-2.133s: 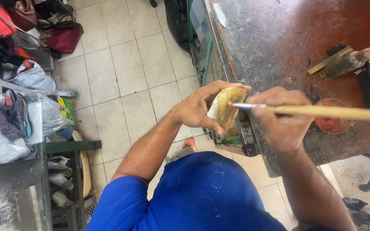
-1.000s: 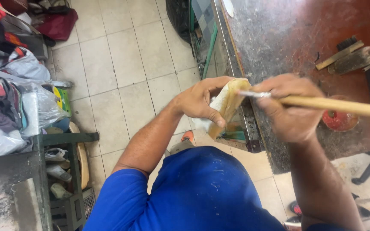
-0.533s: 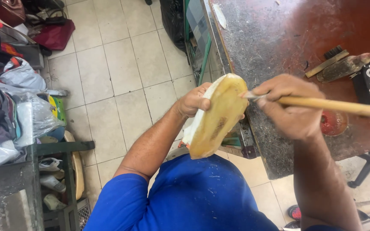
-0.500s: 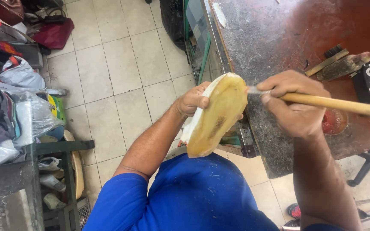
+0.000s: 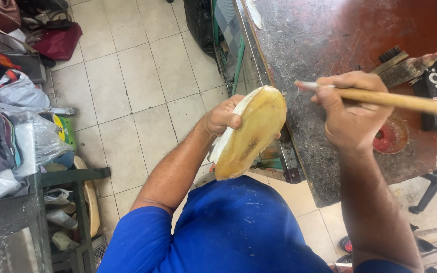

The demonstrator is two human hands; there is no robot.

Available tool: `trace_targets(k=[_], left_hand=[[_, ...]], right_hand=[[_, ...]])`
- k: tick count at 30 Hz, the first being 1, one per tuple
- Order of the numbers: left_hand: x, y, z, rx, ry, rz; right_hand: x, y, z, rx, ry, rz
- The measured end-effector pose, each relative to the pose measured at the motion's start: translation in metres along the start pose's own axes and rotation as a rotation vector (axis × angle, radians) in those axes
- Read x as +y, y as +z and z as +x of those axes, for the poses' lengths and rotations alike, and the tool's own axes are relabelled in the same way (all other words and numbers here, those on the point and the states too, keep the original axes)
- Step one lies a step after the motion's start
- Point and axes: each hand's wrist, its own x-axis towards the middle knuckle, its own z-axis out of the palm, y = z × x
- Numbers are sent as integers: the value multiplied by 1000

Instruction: The person applies a red adhesive to the sole of a shoe using a brush. They repeatedly dip the brush into a container of glue and spread it across the shoe sole's surface.

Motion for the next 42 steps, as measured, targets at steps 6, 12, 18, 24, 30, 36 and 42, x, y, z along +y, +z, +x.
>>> trace_targets(k=[6, 12, 18, 24, 30, 36, 42], left_hand=[[-17, -13, 16, 47, 211, 159], [7, 2, 3, -13, 66, 531], [12, 4, -1, -25, 91, 732], [10, -10, -9, -16, 61, 496], [-10, -63, -16, 426, 124, 134], [1, -66, 55, 586, 130, 58], [-8, -109, 159, 557, 107, 291]], right_hand=[[-8, 31, -18, -42, -26, 27], [-8, 24, -2, 127, 40, 88], [2, 17, -5, 73, 83, 28], [-7, 13, -23, 101, 266, -182], [-26, -47, -72, 378, 401, -348], [-54, -93, -151, 813, 567, -191], [-81, -81, -177, 961, 619, -383]])
